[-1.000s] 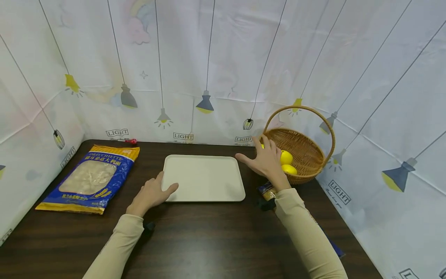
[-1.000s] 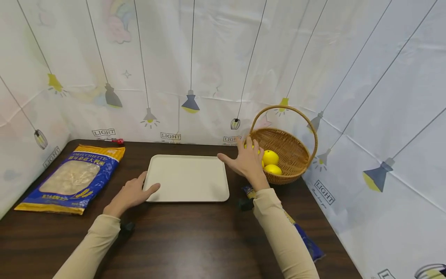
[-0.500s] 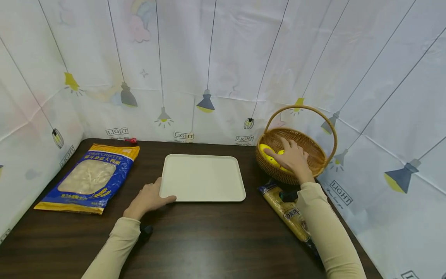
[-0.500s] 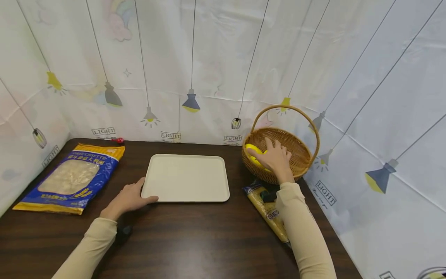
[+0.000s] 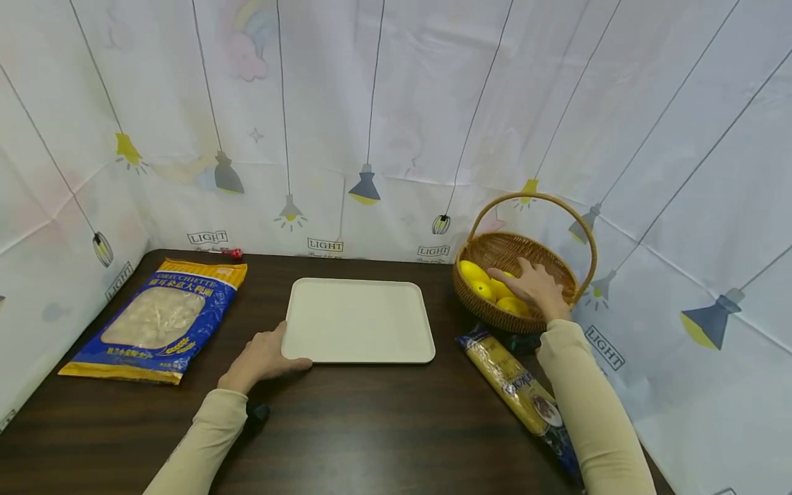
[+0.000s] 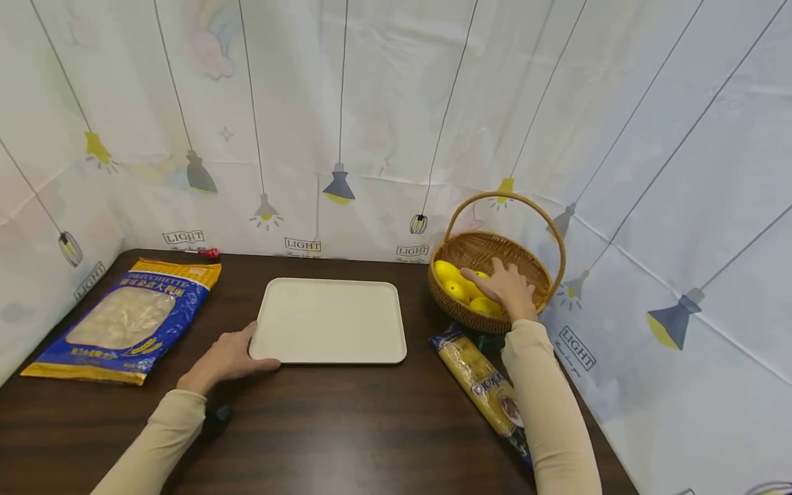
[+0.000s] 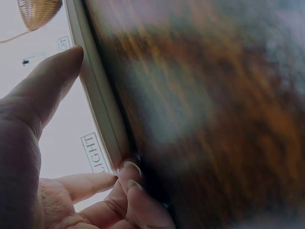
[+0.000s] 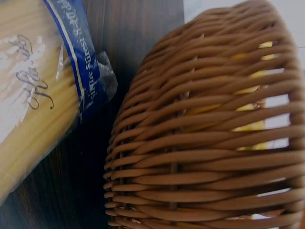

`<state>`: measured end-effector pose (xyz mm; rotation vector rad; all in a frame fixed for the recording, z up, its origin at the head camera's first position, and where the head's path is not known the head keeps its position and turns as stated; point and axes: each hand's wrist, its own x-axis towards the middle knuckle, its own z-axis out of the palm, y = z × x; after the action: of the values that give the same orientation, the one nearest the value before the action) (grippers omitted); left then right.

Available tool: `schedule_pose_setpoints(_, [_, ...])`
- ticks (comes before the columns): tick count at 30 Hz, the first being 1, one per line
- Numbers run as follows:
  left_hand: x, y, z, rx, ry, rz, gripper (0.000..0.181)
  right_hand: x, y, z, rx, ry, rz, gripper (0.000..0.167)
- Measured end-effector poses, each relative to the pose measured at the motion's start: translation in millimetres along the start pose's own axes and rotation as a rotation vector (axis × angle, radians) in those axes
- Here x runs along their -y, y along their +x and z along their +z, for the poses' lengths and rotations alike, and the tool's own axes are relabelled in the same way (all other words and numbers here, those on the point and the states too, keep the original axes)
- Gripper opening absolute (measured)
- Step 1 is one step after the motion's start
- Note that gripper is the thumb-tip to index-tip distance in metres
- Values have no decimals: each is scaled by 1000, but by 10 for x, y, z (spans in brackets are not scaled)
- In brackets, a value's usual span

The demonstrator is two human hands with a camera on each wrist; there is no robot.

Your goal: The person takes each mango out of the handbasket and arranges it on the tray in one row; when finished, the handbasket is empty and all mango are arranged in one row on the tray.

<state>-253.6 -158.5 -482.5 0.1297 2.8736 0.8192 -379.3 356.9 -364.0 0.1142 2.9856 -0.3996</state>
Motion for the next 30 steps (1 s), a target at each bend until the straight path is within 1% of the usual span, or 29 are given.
schedule_pose_setpoints(8, [10,16,19,-5,-2,-1,106,-83,99,35,65,37,4,116])
schedule_pose_setpoints(15, [20,21,16,-12,-12,-2,106,-103,170,35,90,45,-27,114])
schedule_pose_setpoints(22, [30,17,16,-24,-12,-2,104,-123,228,84,107,-4,-97,105])
schedule_pose_setpoints(25, [23,8,12,-26,-13,-3,104,-142,250,104,124,7,-110,101])
schedule_pose_setpoints(30, [1,-9,-1,-26,-20,-2,104,-198,287,133,147,33,-108,98])
